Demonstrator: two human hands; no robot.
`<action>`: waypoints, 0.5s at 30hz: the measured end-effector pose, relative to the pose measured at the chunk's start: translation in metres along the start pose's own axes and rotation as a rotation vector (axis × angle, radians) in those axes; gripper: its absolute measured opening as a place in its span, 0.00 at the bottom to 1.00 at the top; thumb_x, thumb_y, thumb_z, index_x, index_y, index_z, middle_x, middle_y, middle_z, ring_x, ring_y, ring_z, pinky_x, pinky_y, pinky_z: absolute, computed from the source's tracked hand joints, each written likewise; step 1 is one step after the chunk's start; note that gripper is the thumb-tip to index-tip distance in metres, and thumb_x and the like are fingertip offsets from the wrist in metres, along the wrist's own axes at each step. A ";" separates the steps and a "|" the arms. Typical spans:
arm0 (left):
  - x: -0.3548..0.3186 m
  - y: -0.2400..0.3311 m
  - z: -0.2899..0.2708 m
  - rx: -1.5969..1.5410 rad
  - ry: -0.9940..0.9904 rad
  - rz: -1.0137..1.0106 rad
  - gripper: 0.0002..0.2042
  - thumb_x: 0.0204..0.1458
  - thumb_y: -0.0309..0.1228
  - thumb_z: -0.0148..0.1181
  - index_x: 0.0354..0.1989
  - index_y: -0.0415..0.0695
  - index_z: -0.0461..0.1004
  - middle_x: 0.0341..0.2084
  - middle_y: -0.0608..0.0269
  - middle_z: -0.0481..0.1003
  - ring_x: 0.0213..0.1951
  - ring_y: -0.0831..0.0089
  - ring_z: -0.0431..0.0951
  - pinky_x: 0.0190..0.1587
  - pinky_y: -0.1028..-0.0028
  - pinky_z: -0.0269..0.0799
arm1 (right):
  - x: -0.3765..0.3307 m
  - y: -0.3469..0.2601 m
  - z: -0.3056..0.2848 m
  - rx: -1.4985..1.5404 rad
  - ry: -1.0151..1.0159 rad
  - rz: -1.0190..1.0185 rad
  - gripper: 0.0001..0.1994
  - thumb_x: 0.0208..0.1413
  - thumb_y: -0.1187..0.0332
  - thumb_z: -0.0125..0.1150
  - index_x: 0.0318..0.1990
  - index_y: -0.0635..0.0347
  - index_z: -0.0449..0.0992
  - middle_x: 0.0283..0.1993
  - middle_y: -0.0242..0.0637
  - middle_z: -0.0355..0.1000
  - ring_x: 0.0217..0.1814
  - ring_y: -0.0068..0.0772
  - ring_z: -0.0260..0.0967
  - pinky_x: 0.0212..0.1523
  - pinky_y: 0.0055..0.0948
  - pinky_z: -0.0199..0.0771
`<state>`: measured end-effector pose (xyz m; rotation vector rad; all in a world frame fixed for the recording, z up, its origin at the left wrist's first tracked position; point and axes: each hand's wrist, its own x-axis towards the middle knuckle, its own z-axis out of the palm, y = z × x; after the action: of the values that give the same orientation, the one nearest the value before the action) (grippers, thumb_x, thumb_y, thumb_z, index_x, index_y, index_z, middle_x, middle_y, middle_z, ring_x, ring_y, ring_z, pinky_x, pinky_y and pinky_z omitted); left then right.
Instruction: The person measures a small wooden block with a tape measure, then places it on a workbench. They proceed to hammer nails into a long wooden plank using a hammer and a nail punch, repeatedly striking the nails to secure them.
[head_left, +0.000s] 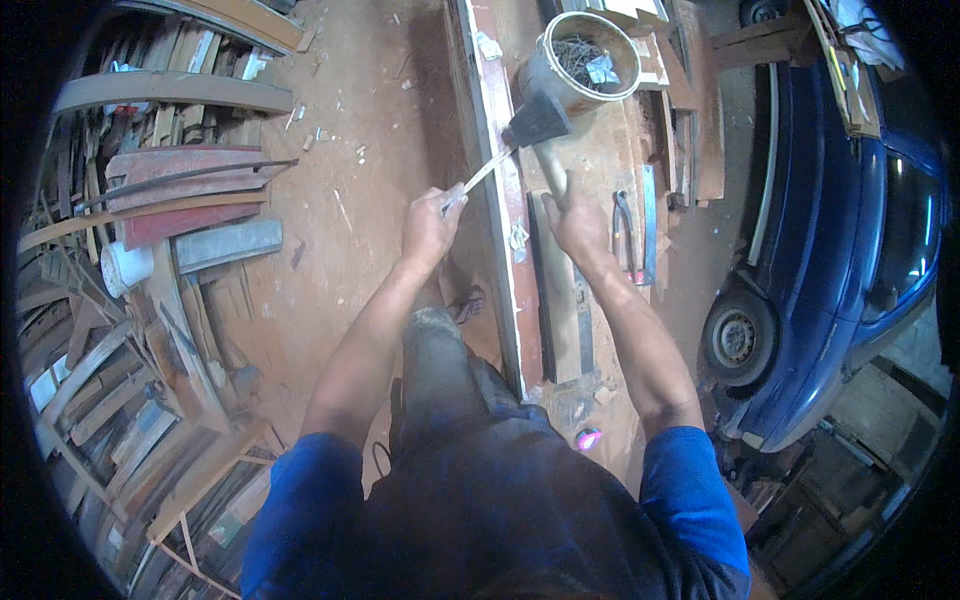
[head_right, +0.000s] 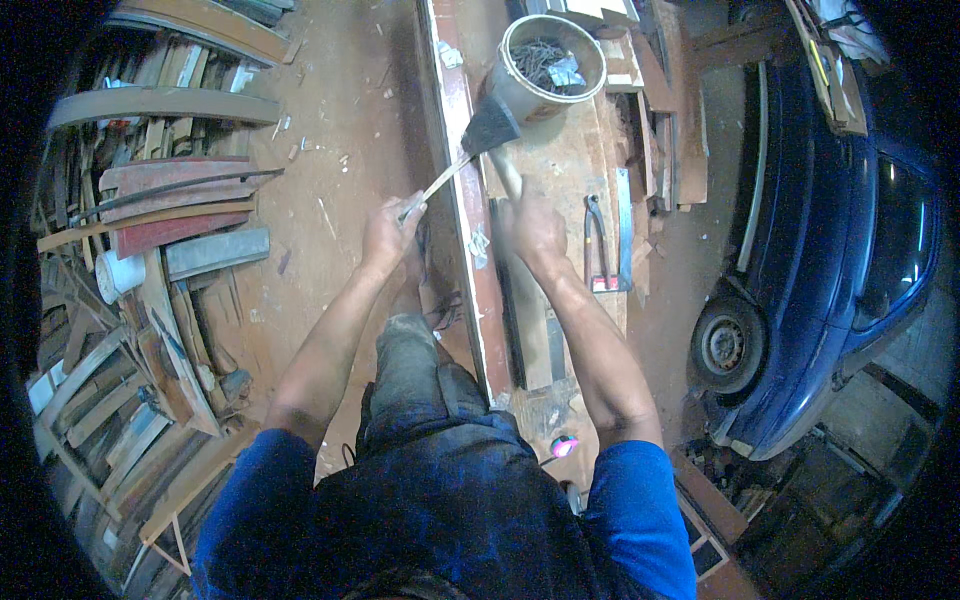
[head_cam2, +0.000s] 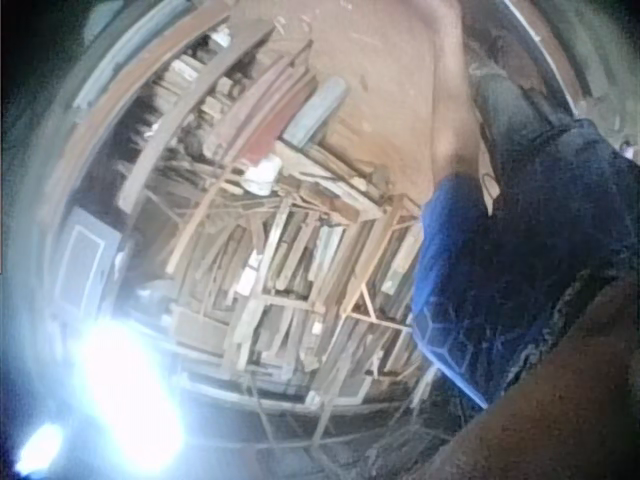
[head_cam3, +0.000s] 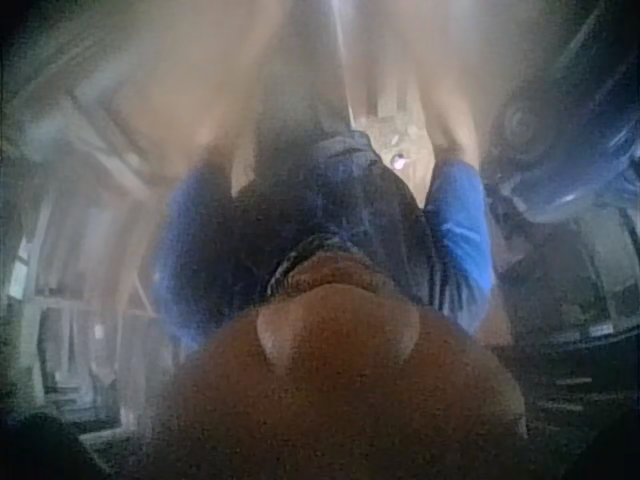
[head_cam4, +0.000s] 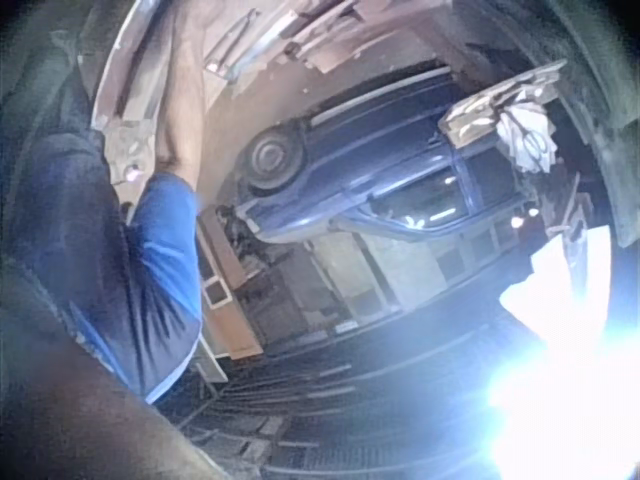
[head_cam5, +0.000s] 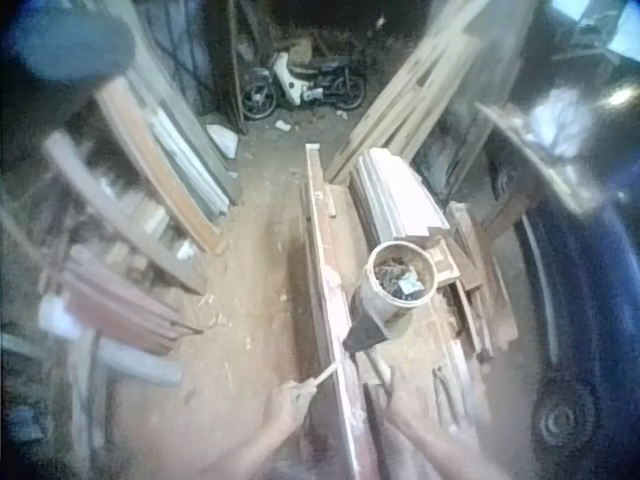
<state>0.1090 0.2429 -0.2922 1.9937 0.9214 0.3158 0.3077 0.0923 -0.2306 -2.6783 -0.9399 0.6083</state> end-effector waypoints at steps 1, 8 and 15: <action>0.000 -0.002 0.000 -0.008 0.009 -0.005 0.12 0.60 0.32 0.64 0.49 0.43 0.83 0.31 0.47 0.79 0.33 0.51 0.81 0.38 0.59 0.75 | -0.004 -0.001 0.003 0.051 0.064 0.009 0.23 0.62 0.61 0.62 0.60 0.58 0.64 0.37 0.60 0.77 0.38 0.67 0.76 0.39 0.60 0.74; -0.001 -0.013 0.013 -0.028 0.007 0.003 0.13 0.61 0.35 0.63 0.49 0.41 0.83 0.33 0.47 0.81 0.36 0.55 0.82 0.41 0.64 0.76 | -0.011 0.028 0.008 0.023 -0.159 0.004 0.27 0.57 0.60 0.65 0.60 0.60 0.65 0.42 0.62 0.78 0.45 0.68 0.76 0.48 0.59 0.75; -0.037 -0.046 0.015 -0.302 -0.037 -0.278 0.17 0.68 0.40 0.55 0.54 0.40 0.80 0.29 0.72 0.74 0.30 0.81 0.71 0.35 0.77 0.69 | -0.027 0.098 0.016 0.413 -0.014 -0.055 0.28 0.49 0.60 0.70 0.54 0.71 0.74 0.50 0.65 0.75 0.56 0.62 0.73 0.59 0.52 0.71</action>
<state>0.0693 0.2225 -0.3334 1.5698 1.0456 0.2436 0.3343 0.0018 -0.2714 -2.2778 -0.7875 0.7208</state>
